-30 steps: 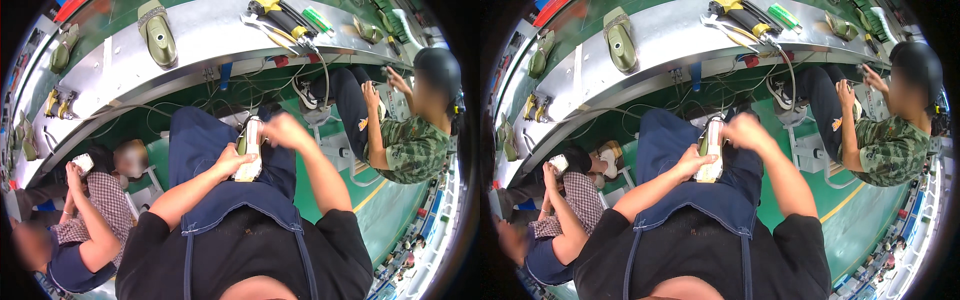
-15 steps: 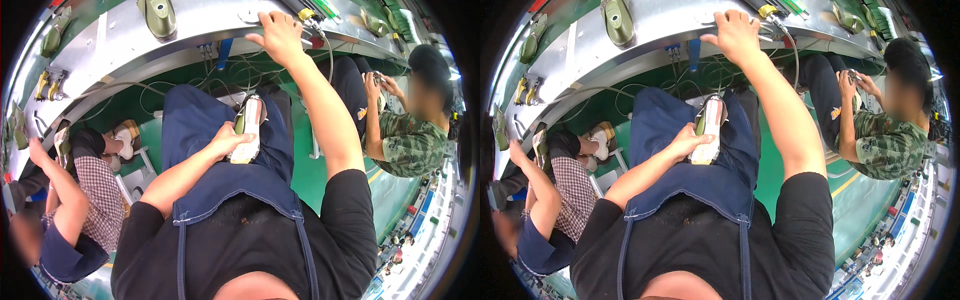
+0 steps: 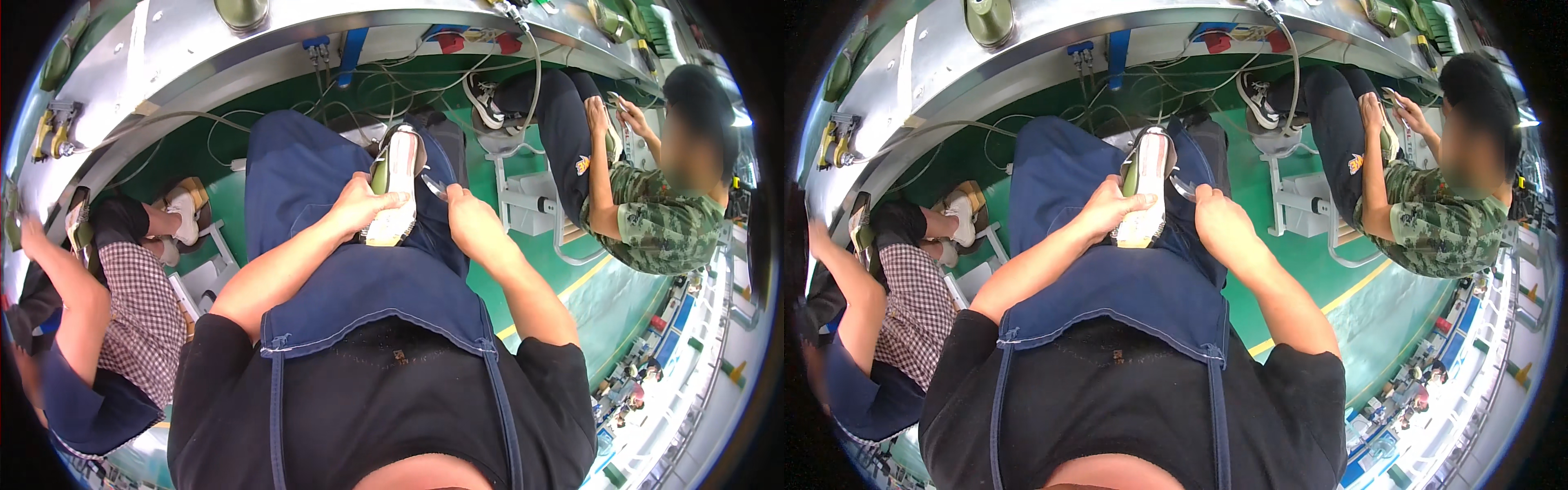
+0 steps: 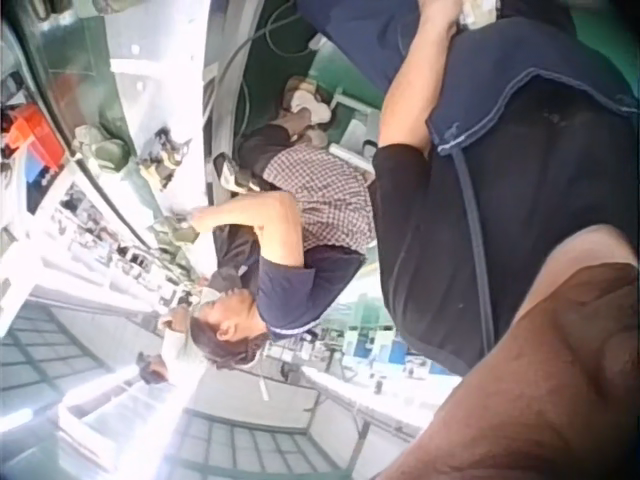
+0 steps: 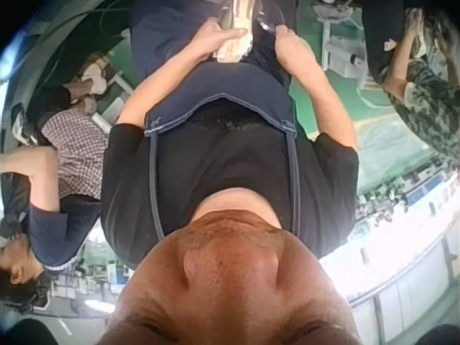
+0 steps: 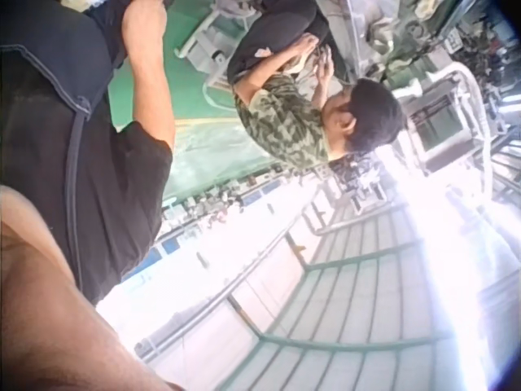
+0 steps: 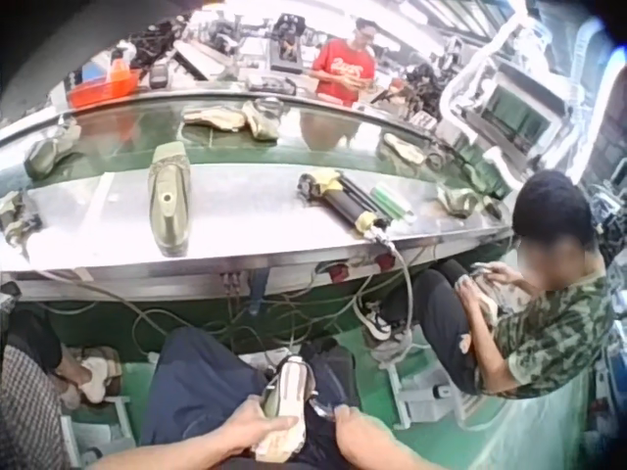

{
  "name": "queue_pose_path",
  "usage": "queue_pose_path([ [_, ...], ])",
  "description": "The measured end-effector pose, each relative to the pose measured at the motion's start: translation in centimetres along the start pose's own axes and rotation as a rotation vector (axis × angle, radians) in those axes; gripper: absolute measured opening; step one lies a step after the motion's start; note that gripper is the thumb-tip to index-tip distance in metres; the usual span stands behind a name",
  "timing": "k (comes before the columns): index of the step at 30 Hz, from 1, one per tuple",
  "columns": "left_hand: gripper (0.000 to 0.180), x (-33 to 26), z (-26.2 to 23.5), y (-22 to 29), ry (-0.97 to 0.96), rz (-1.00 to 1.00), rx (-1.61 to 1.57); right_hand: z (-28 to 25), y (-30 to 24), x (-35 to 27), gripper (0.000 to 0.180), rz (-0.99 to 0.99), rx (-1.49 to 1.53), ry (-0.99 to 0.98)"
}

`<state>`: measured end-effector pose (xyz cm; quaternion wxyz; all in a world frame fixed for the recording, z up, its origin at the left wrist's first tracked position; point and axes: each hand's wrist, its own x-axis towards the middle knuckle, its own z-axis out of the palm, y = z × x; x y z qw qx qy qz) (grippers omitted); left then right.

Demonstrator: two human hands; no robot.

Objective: The person assembles green high-heeled shoes on a factory assembly line. They attach a decorative strap to the shoe, use pliers to secure it, and then use a pneumatic nail gun to fasten the strap to the sole. The person repeats this process for multiple shoes, placing finished units on the conveyor belt.

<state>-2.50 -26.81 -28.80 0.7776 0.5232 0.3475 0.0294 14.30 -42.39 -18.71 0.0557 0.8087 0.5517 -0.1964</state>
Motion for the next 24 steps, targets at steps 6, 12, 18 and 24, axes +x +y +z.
queue_pose_path([
  [6, 0.057, 0.9, -0.1, -1.5, 0.017, -0.003, 0.036, 1.4, -0.5, 0.5, 0.010, 0.078, -0.077, 0.083],
  [12, 0.069, 1.6, -0.3, -2.3, -0.008, 0.020, 0.025, 1.6, -0.9, 0.6, 0.011, 0.081, -0.041, 0.089],
  [18, 0.076, 1.2, -0.2, -1.8, 0.016, 0.023, 0.037, 1.1, -1.5, 0.9, 0.013, 0.123, -0.005, 0.073],
  [24, 0.070, 0.4, -0.1, -0.3, -0.049, 0.044, -0.030, 1.2, -1.3, 0.9, 0.009, 0.087, -0.044, 0.056],
])
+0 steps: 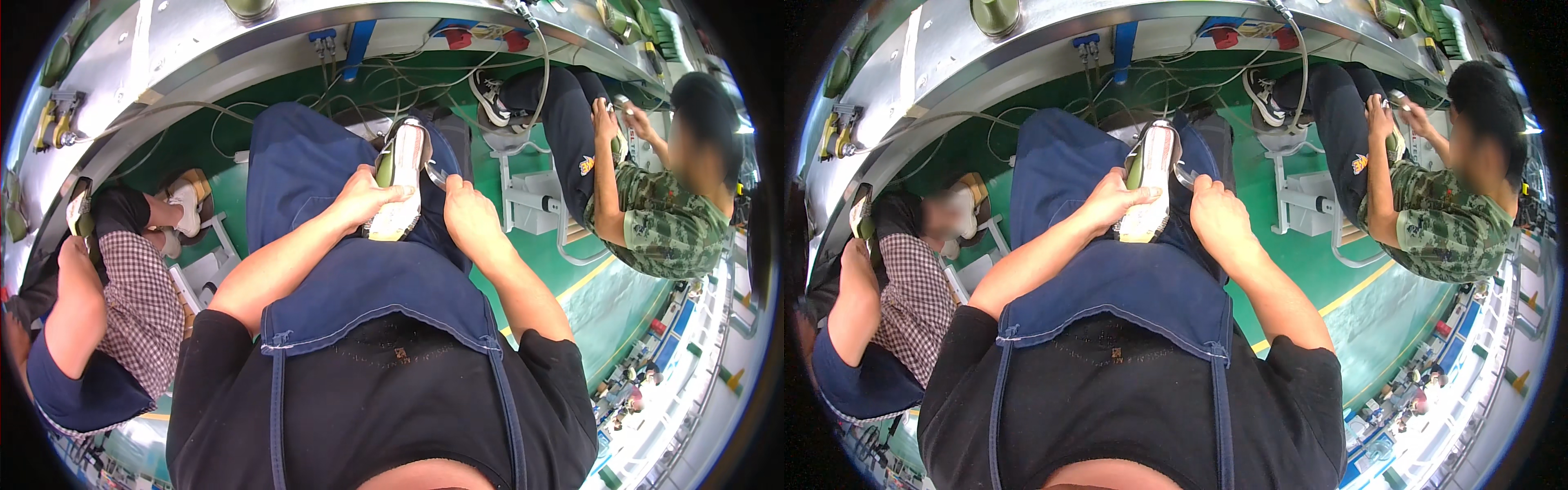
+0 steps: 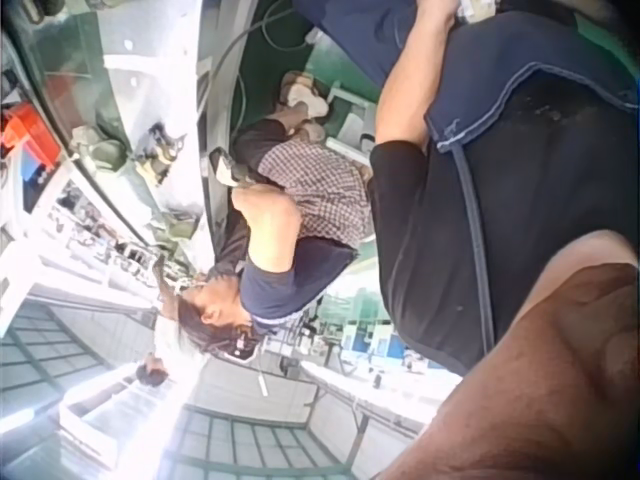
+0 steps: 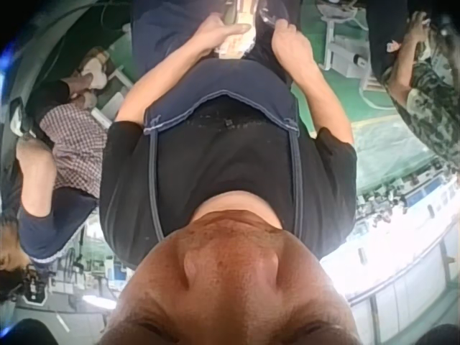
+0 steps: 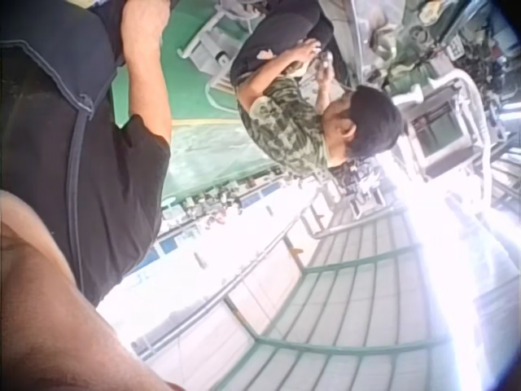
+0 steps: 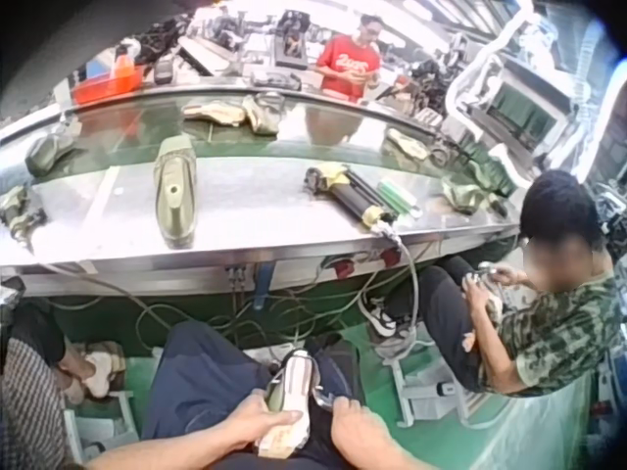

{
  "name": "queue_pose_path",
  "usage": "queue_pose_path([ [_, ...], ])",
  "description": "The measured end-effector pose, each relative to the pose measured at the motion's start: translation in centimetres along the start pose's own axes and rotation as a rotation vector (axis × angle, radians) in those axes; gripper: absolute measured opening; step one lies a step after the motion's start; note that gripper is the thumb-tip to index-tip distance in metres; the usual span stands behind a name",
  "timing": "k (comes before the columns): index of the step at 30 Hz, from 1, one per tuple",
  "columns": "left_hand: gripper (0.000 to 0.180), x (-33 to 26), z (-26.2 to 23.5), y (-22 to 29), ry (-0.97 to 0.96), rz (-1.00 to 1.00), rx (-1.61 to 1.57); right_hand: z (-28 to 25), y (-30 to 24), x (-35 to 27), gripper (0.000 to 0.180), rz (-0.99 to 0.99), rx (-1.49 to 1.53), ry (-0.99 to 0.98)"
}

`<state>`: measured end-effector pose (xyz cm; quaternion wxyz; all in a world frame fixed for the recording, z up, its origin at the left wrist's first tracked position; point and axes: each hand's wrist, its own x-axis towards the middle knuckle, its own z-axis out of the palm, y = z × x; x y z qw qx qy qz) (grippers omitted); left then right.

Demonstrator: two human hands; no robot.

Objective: The person assembles green high-heeled shoes on a factory assembly line. They attach a decorative strap to the shoe, use pliers to secure it, and then use a pneumatic nail gun to fasten the strap to the sole. The person repeats this process for multiple shoes, placing finished units on the conveyor belt.

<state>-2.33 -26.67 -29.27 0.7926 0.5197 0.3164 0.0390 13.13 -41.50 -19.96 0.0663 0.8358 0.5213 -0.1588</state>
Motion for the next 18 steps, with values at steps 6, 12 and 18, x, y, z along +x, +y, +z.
queue_pose_path([
  [6, 0.068, 0.6, -0.1, -1.2, 0.077, 0.012, 0.041, 0.1, 0.4, 0.2, 0.009, -0.052, -0.040, -0.019],
  [12, 0.067, 0.2, -0.3, -0.1, 0.043, -0.076, 0.087, -0.1, 0.4, 0.1, 0.010, -0.054, 0.030, -0.059],
  [18, 0.074, 0.1, -0.2, 0.2, 0.075, -0.061, 0.105, 0.2, 0.2, 0.2, 0.010, -0.078, 0.036, -0.054],
])
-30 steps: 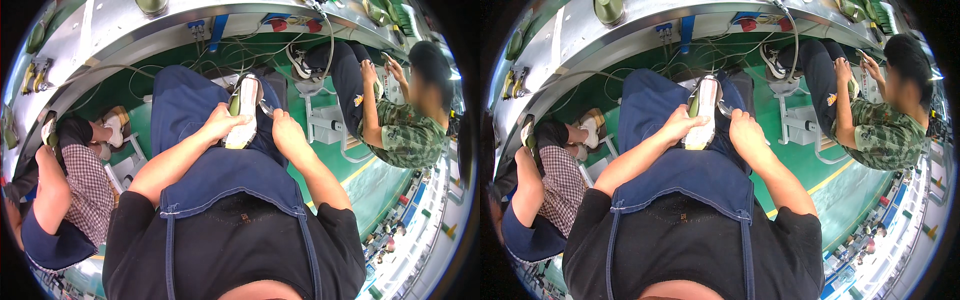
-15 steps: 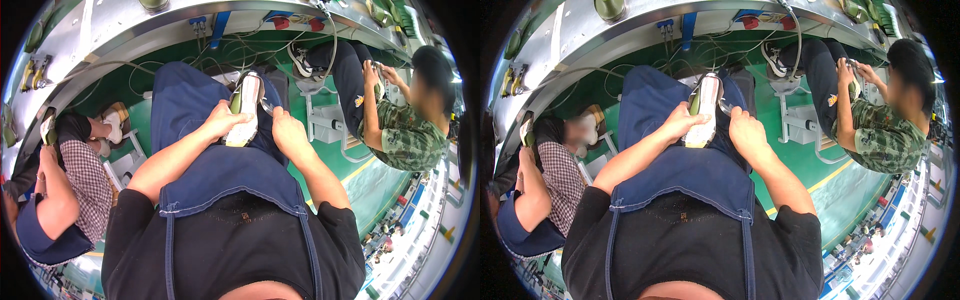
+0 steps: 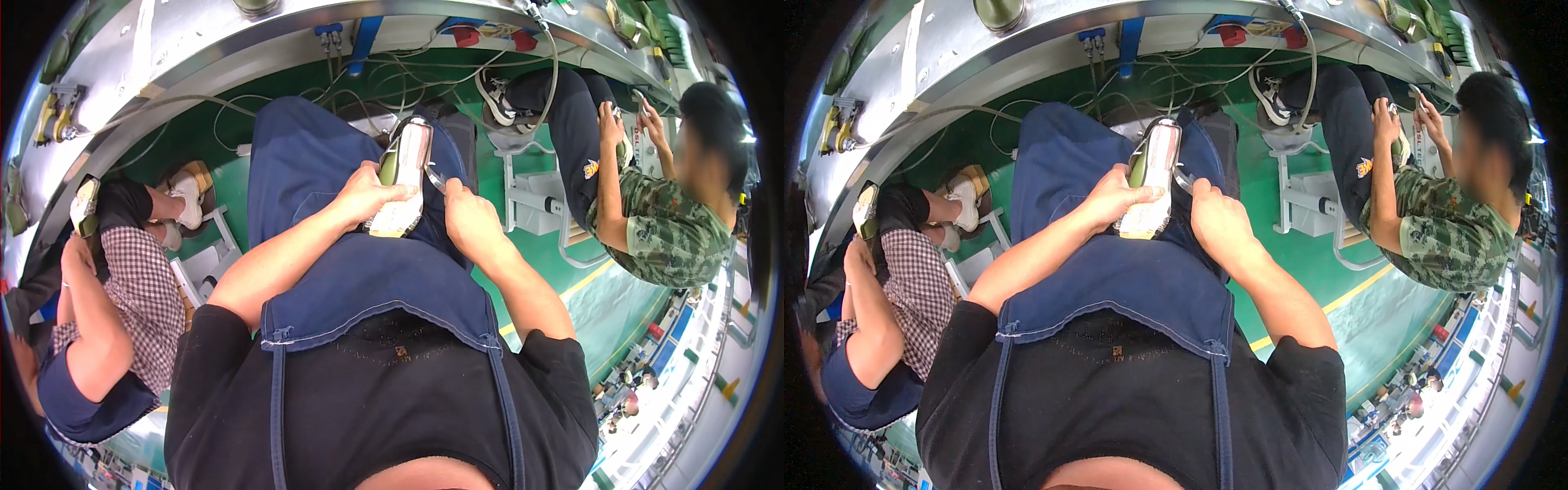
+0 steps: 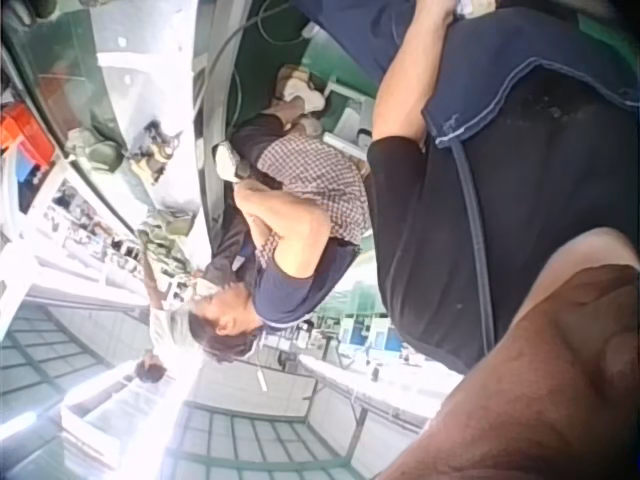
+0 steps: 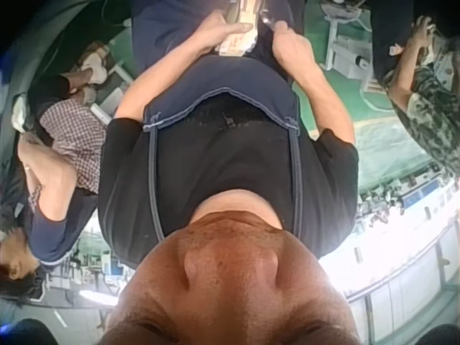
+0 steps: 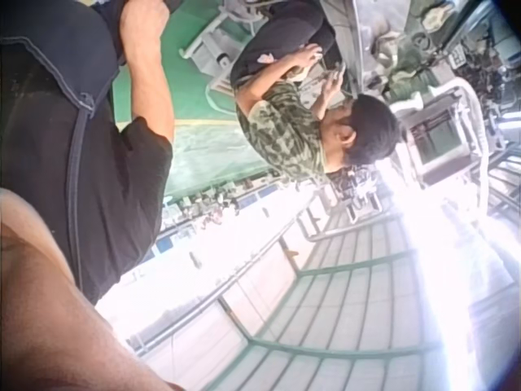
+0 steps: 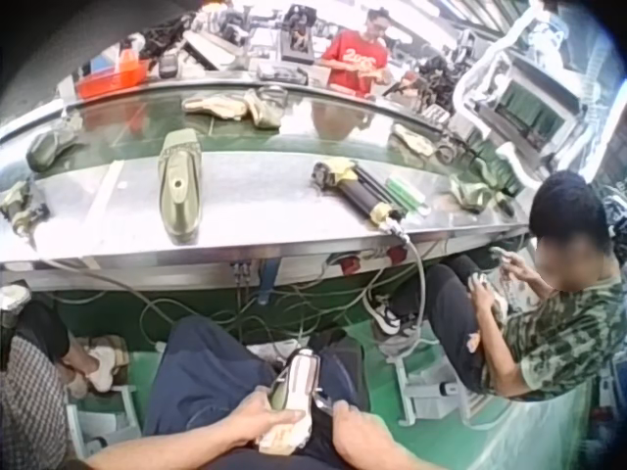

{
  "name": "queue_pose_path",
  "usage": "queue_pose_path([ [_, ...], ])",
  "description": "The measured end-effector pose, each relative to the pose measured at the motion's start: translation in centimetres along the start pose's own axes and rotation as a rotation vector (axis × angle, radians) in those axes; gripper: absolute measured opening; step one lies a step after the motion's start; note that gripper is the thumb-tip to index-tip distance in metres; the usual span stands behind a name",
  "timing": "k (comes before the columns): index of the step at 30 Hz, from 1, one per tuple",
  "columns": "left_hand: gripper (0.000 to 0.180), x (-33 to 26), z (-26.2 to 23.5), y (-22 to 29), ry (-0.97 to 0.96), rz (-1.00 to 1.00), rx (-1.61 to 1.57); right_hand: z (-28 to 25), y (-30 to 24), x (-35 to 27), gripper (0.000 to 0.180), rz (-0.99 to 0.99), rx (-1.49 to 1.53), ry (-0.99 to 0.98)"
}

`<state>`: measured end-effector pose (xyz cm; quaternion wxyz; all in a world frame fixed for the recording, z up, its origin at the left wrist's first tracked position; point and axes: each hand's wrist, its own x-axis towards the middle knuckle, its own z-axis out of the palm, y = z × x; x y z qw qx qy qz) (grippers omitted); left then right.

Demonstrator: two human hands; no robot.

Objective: The person assembles green high-heeled shoes on a factory assembly line. They attach a decorative strap to the shoe, use pliers to secure it, and then use a pneumatic nail gun to fasten the strap to the sole. The person repeats this process for multiple shoes, placing finished units on the conveyor belt.

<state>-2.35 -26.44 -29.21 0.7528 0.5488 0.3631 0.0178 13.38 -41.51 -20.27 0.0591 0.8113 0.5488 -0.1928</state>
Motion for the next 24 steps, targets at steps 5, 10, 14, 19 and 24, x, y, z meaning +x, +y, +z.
queue_pose_path([
  [5, 0.077, 0.5, 0.0, -0.9, 0.013, 0.026, -0.038, -0.2, -0.7, 0.0, 0.008, -0.020, -0.053, 0.014],
  [10, 0.079, 0.6, -0.2, -0.9, 0.003, 0.033, -0.059, -0.5, -0.1, 0.3, 0.007, -0.072, -0.061, 0.013],
  [14, 0.077, 1.0, -0.4, -1.2, -0.011, 0.031, -0.020, -1.2, 0.5, 0.4, 0.008, -0.081, -0.003, -0.016],
  [19, 0.074, 0.9, -0.6, -0.7, -0.040, 0.033, -0.019, -1.2, 0.3, 0.5, 0.008, -0.101, -0.014, -0.025],
  [24, 0.061, -0.2, -0.4, 1.0, 0.008, 0.009, -0.011, 0.0, -0.1, 0.4, 0.008, -0.153, -0.205, 0.084],
])
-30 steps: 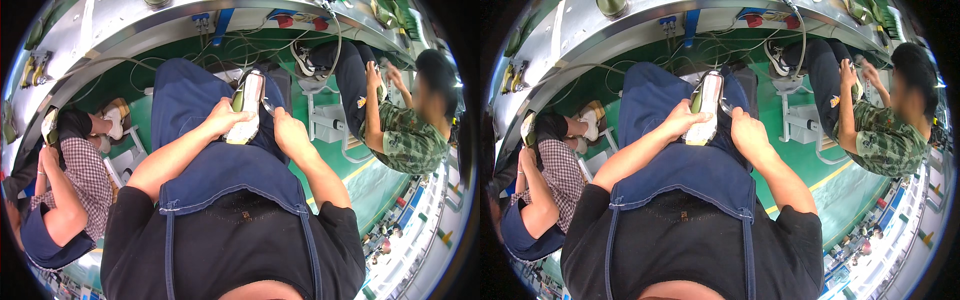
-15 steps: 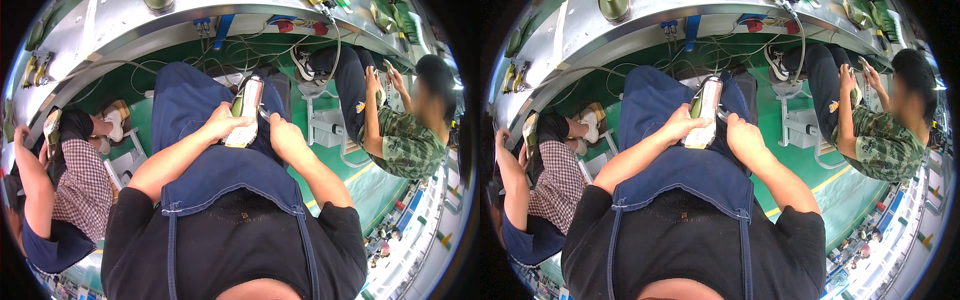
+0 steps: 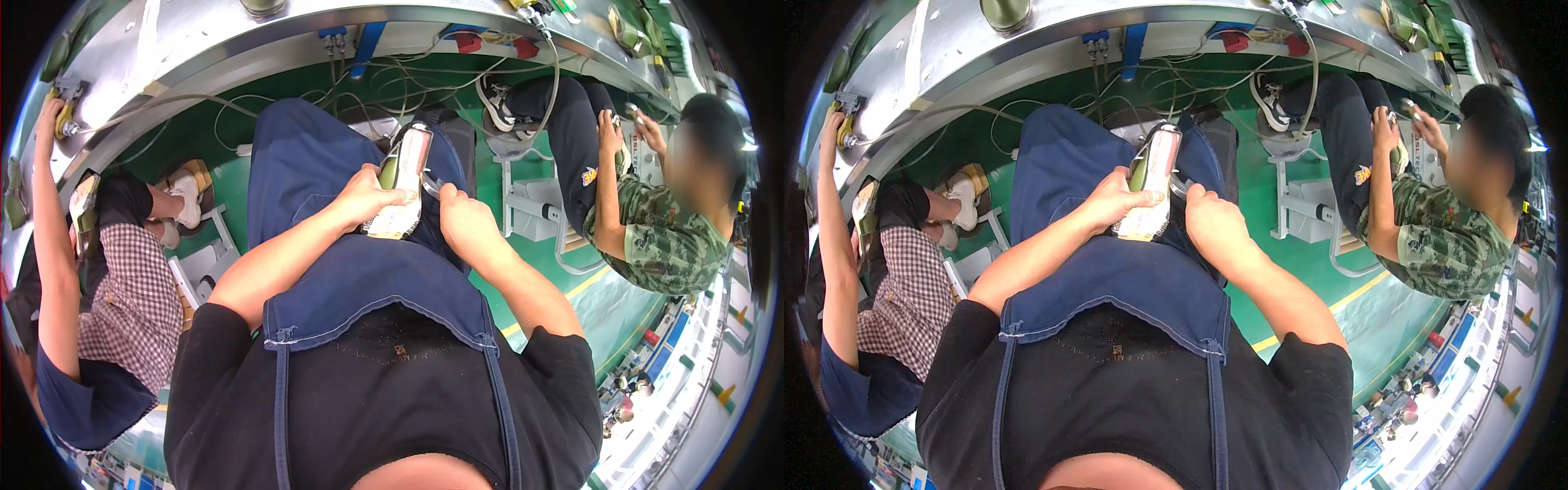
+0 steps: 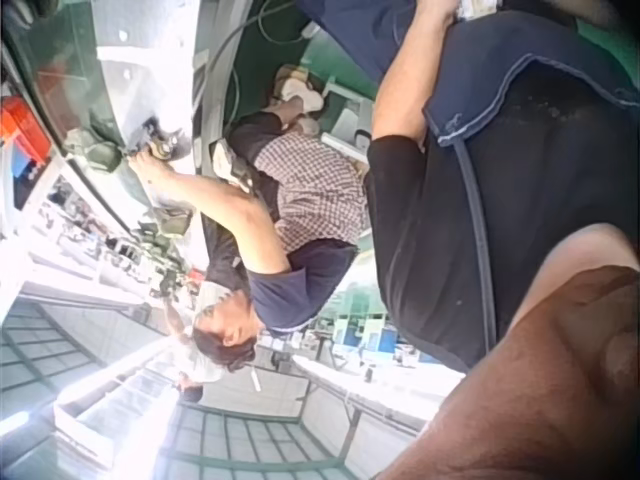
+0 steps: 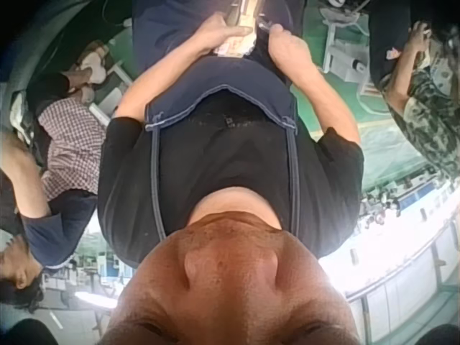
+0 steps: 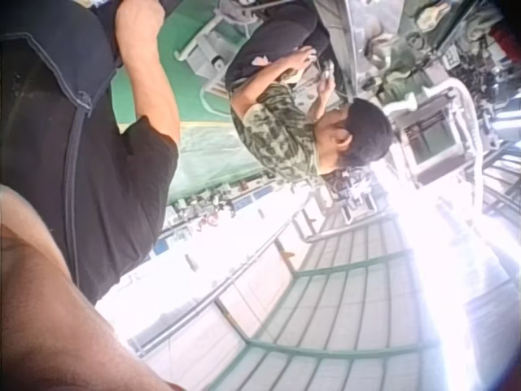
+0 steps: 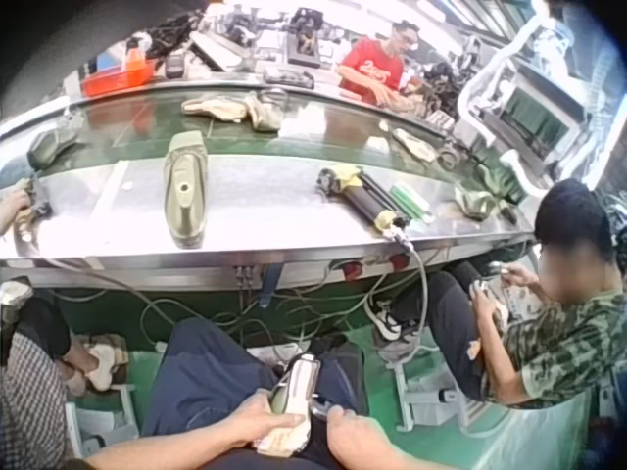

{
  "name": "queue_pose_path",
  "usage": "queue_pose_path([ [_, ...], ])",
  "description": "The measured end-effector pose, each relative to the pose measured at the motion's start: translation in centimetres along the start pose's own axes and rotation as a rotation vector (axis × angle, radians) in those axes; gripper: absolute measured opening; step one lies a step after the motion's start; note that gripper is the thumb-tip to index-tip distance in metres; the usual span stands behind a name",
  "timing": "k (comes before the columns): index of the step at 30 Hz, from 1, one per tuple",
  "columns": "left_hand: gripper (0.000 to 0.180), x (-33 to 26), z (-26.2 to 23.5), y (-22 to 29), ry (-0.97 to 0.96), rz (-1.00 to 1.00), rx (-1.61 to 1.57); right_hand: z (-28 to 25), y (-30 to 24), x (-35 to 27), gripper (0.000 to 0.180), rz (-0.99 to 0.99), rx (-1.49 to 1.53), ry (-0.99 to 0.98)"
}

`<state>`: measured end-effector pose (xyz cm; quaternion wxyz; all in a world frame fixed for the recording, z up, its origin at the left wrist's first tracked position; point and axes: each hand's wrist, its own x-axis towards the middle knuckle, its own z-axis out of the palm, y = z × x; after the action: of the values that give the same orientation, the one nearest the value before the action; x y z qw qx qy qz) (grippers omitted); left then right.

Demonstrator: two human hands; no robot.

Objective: The person assembles green high-heeled shoes on a factory assembly line. They attach a decorative strap to the shoe, use pliers to secure it, and then use a pneumatic nail gun to fasten the strap to the sole. The person repeats this process for multiple shoes, placing finished units on the conveyor belt.

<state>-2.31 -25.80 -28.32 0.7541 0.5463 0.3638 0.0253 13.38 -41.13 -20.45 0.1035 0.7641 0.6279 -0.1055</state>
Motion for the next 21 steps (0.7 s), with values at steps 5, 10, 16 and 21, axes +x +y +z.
queue_pose_path([
  [5, 0.056, 0.8, -0.9, 0.7, -0.161, -0.083, -0.051, 1.1, -1.5, 0.0, 0.009, 0.037, -0.262, 0.115],
  [10, 0.079, 3.0, -1.9, 4.0, -0.235, -0.331, 0.188, 1.5, -2.7, 0.2, 0.011, 0.110, -0.355, 0.151],
  [16, 0.080, 4.7, -0.1, 6.1, -0.289, -0.371, 0.352, 2.1, -3.1, 0.5, 0.020, 0.148, -0.420, 0.196],
  [21, 0.073, 5.3, 0.2, 5.6, -0.229, -0.334, 0.472, 2.6, -3.0, 0.6, 0.022, 0.154, -0.420, 0.241],
])
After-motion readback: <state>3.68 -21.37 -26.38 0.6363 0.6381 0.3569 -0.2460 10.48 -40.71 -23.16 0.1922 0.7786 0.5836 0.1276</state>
